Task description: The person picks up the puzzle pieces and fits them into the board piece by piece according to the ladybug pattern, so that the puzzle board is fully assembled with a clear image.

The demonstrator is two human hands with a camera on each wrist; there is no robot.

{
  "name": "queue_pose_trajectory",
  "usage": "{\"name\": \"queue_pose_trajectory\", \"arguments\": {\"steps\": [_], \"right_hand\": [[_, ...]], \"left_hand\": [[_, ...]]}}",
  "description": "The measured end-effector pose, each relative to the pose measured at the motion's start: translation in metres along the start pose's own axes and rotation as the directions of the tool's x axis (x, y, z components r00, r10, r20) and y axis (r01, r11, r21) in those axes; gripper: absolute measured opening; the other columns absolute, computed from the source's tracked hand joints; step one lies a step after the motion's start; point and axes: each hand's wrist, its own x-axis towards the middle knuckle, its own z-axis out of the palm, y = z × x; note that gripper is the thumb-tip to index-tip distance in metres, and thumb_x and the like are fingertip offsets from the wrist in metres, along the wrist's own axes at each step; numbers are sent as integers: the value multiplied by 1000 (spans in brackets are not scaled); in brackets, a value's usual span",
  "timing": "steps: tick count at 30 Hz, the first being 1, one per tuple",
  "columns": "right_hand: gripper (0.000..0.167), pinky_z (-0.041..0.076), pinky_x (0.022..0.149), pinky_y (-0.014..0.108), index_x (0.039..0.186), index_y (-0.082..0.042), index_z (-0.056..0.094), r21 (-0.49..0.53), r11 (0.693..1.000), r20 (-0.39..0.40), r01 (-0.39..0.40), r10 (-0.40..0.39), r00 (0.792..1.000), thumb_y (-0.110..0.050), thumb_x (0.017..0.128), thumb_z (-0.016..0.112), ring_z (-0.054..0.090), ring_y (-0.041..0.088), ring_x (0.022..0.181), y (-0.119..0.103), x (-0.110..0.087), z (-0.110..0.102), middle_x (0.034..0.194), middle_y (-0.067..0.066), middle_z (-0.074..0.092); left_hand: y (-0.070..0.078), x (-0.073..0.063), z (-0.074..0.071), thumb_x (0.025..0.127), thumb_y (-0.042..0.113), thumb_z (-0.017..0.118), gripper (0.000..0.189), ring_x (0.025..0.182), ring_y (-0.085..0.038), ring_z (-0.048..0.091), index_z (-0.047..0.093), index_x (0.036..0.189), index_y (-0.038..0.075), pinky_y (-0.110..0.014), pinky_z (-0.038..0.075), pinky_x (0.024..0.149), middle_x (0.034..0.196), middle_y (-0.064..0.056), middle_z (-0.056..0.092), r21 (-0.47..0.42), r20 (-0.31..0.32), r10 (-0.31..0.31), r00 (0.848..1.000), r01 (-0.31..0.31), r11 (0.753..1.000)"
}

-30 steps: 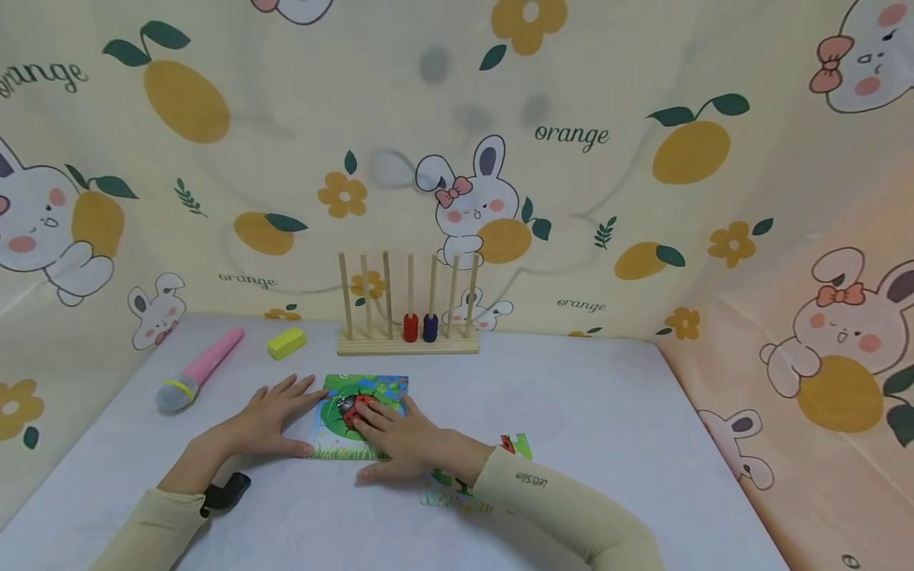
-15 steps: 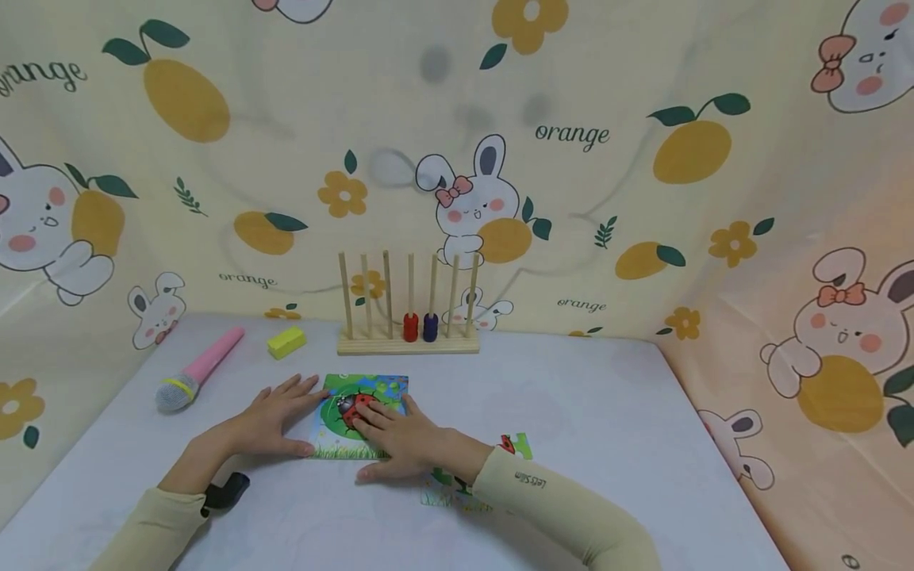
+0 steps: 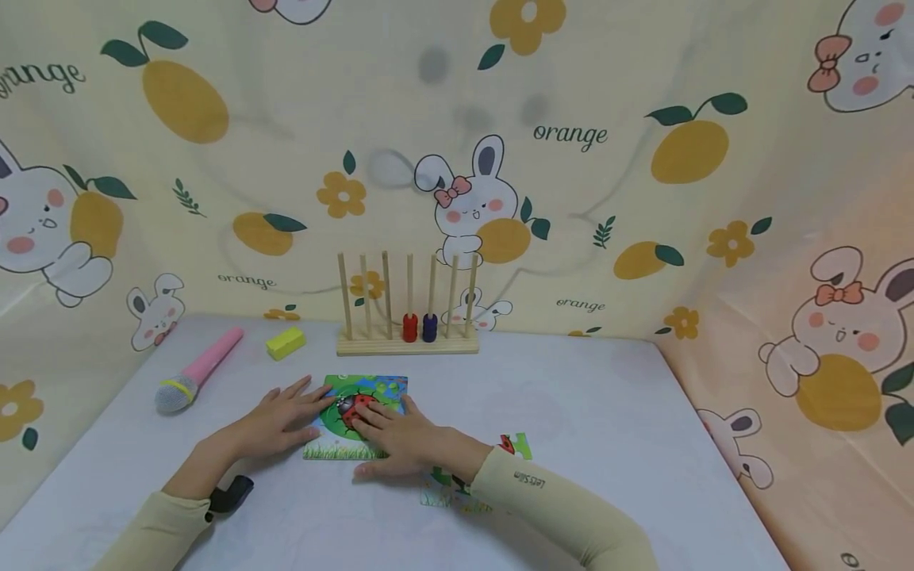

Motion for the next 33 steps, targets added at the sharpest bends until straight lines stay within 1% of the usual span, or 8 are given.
{"name": "queue_pose_trajectory", "arguments": {"steps": [6,10,14,18,20,23,29,33], "right_hand": [[74,12,116,65,161,-18,19,94,995,-47,-27,32,998,-60,102,35,12,25,152,5,-8,-6,167,6,10],[66,12,115,66,157,-12,32,200,979,-99,-38,59,993,-48,103,47,20,31,150,22,-25,-14,163,13,23],[49,28,111,63,141,-4,54,315,949,-169,-21,78,983,-24,98,65,43,33,137,48,-55,-22,145,15,51],[35,46,100,52,125,-2,64,462,886,-187,-46,148,971,-10,92,71,57,31,118,76,-93,-14,121,10,62],[34,49,95,49,122,-1,65,521,850,-167,-83,197,966,-6,89,73,58,29,111,85,-111,-8,115,8,61],[39,50,91,47,121,0,63,563,817,-143,-130,251,957,-3,85,76,57,29,106,91,-135,0,111,8,58],[45,49,90,48,121,-2,62,564,801,-154,-200,340,928,5,79,76,54,29,107,95,-163,11,109,6,57],[44,51,86,45,120,-1,63,558,808,-192,-190,348,918,13,78,70,54,28,102,97,-170,17,105,5,57]], "left_hand": [[0,-2,0,99,32,62,56,147,-48,15,48,148,9,-78,12,106,160,-13,33,-12,13,-18,1000,18,1000],[1,-3,-1,98,32,63,57,147,-49,15,48,148,9,-78,12,106,160,-13,33,-10,15,-24,1000,24,1000],[3,-1,-1,99,33,62,57,147,-49,16,48,148,9,-78,13,106,160,-13,33,-11,12,-21,1000,21,1000],[3,-1,-3,99,32,62,57,146,-50,15,48,148,8,-78,13,106,159,-14,33,-14,18,-19,1000,19,1000],[3,-1,-4,99,31,62,57,146,-50,15,47,148,7,-78,12,106,159,-15,32,-15,20,-21,1000,21,1000],[3,-1,-5,99,31,61,57,147,-50,14,47,149,7,-78,12,106,160,-15,32,-19,20,-21,1000,21,1000],[2,1,-3,99,34,61,58,147,-49,14,47,149,8,-77,12,107,160,-13,32,-21,23,-27,999,27,999],[2,0,-2,99,35,61,59,147,-49,13,47,149,9,-77,12,107,160,-13,31,-19,27,-36,999,37,999]]}}
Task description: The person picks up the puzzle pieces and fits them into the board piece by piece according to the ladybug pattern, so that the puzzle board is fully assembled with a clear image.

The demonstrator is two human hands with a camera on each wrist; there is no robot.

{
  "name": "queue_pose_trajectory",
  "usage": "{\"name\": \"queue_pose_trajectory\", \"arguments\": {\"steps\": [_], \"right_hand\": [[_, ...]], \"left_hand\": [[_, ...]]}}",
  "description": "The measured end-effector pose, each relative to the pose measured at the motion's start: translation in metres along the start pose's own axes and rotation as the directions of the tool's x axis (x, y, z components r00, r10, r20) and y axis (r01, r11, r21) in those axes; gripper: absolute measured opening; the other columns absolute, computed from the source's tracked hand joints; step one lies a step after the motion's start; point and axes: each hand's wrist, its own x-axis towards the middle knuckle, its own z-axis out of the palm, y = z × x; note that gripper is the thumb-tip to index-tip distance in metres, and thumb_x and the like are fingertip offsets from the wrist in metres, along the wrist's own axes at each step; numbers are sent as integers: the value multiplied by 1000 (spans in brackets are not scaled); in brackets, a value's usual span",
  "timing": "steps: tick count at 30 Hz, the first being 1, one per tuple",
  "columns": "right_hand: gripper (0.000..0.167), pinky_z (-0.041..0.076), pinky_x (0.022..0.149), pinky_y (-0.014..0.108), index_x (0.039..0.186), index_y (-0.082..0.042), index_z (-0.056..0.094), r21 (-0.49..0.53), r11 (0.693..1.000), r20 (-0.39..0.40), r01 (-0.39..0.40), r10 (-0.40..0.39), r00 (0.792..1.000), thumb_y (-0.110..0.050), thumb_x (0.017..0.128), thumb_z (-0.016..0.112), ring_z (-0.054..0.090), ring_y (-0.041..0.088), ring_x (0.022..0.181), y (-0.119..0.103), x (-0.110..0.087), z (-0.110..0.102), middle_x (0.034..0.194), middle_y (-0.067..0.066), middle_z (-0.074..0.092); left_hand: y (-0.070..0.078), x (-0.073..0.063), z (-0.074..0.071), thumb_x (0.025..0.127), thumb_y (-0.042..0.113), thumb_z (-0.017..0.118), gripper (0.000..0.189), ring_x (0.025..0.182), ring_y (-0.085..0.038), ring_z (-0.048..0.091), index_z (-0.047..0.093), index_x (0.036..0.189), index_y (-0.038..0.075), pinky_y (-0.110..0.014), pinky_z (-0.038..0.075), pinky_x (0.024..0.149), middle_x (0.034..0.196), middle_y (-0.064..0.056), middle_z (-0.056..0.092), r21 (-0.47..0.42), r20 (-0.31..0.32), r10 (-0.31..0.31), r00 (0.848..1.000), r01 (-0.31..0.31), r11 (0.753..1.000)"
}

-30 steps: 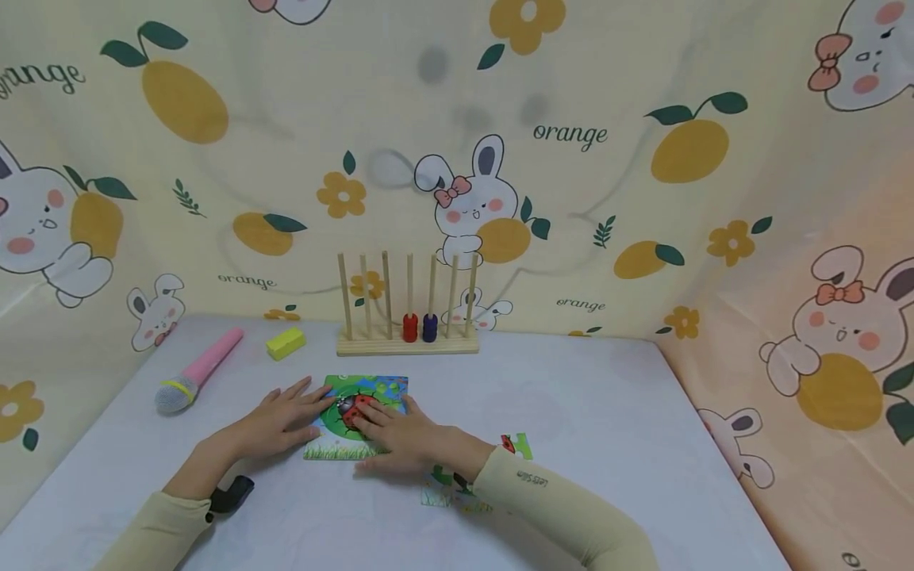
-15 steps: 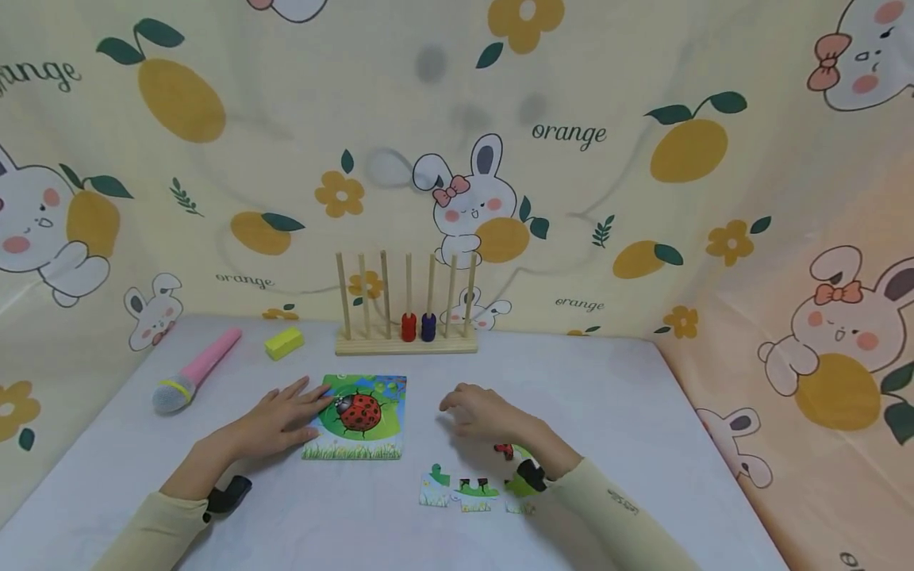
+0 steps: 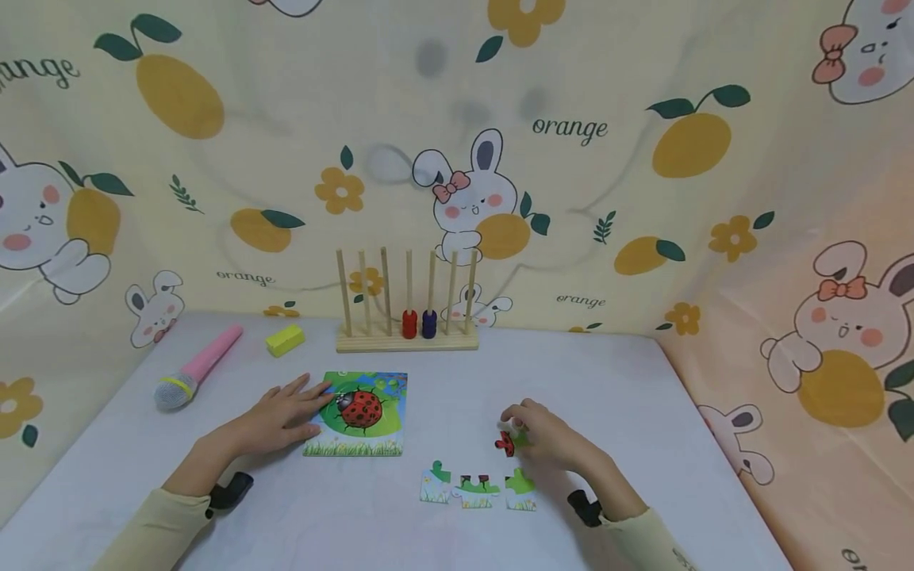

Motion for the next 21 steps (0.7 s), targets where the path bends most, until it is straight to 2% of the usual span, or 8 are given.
{"name": "queue_pose_trajectory", "arguments": {"steps": [3,7,12,16,21], "right_hand": [[44,51,83,40,118,-1,63,-18,1000,-30,15,-16,999,14,78,70,54,26,98,3,-1,3,102,5,56],[43,50,81,37,117,-4,64,-34,999,-72,-10,7,997,14,78,70,52,23,95,5,-1,8,99,3,55],[46,50,80,36,116,-4,65,-24,999,-98,-42,40,994,18,76,64,51,22,92,7,-1,11,97,3,55],[46,49,80,37,115,-4,65,-13,999,-115,-52,50,992,19,75,65,50,21,91,9,-2,12,97,3,55],[46,48,78,36,115,-3,64,7,1000,-126,-21,22,992,19,74,67,49,22,90,13,-2,13,96,3,55]], "left_hand": [[0,0,0,99,35,61,59,147,-49,13,46,149,8,-77,12,107,160,-13,31,-4,1,-2,1000,2,1000],[1,0,0,99,36,62,60,147,-50,13,47,149,8,-78,12,106,160,-14,31,-8,-2,9,1000,-9,1000],[0,0,0,99,36,62,60,147,-50,13,47,149,8,-78,12,106,160,-14,31,-6,1,7,1000,-7,1000],[0,1,1,99,37,61,60,147,-50,12,47,149,7,-78,13,106,160,-14,31,-7,2,13,1000,-13,1000],[2,2,-1,98,37,62,61,146,-52,14,47,148,7,-80,14,104,159,-15,33,-10,-4,15,1000,-15,1000]]}}
